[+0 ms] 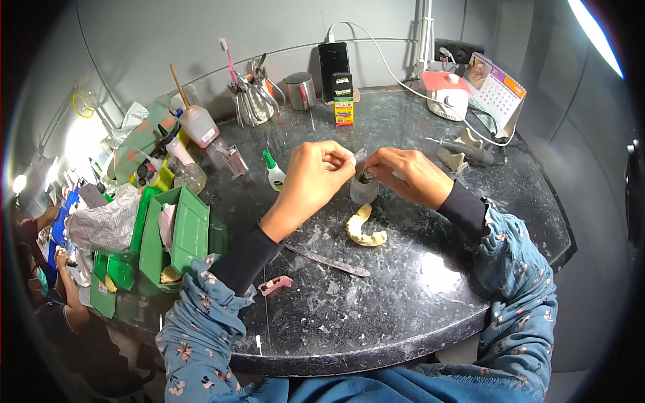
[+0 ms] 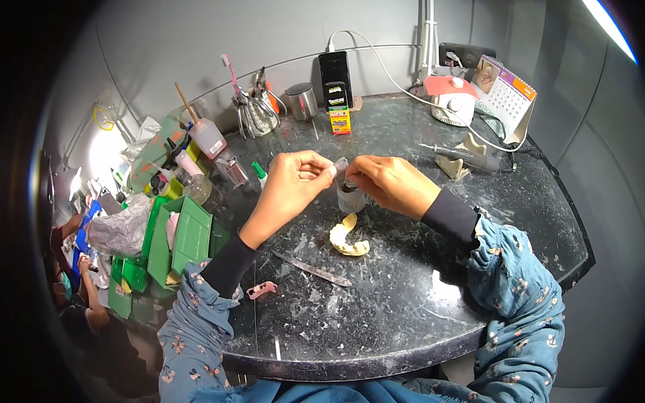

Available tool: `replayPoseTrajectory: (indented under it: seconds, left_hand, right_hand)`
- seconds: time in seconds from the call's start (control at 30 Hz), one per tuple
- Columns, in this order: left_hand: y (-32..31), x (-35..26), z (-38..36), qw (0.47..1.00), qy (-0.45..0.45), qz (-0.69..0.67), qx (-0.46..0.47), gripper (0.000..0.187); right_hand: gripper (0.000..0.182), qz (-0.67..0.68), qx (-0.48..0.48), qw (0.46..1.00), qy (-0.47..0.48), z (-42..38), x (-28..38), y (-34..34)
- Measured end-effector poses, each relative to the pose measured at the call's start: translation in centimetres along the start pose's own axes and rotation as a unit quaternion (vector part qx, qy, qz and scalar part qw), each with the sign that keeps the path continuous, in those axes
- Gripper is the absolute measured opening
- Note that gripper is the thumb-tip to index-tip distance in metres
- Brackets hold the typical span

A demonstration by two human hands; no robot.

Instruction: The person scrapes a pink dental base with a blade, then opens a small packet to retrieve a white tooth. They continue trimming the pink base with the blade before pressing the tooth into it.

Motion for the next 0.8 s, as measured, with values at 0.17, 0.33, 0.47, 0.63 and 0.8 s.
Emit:
replayPoseTrajectory:
  seconds: [0.17, 0.33, 0.47, 0.63, 0.8]
  left_hand:
    - [0.7, 1.2, -0.1, 0.995, 0.005, -0.096, -0.041, 0.009]
    - [0.6, 1.5, 0.1, 0.991, -0.015, -0.125, -0.039, 0.009]
    - [2.1, 0.5, 0.1, 0.986, -0.031, -0.15, -0.062, 0.011]
    - [3.4, 0.4, 0.4, 0.977, -0.022, -0.196, -0.076, 0.013]
    - [4.4, -2.0, 0.0, 0.971, -0.026, -0.223, -0.078, 0.014]
  right_hand:
    - [0.011, -0.004, -0.022, 0.999, -0.036, -0.1, 0.0, -0.2]
    - [0.01, -0.031, -0.009, 0.999, -0.042, -0.3, 0.6, -0.5]
    - [0.011, -0.055, 0.021, 0.998, -0.01, -0.4, 1.1, -1.2]
    - [0.014, -0.068, 0.016, 0.998, 0.001, -0.5, 1.6, -1.5]
    - [0.024, -0.079, -0.015, 0.997, 0.013, -0.4, 1.9, 0.1]
Point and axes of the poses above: each hand's wrist, its own z-axis towards the middle knuckle, its own y-axis out of the back of the hand, x = y × z, the point moved 10 cm from there along z, towards the middle knuckle, and after that the axes turned 4 degrees about -z, right-handed, at the moved point
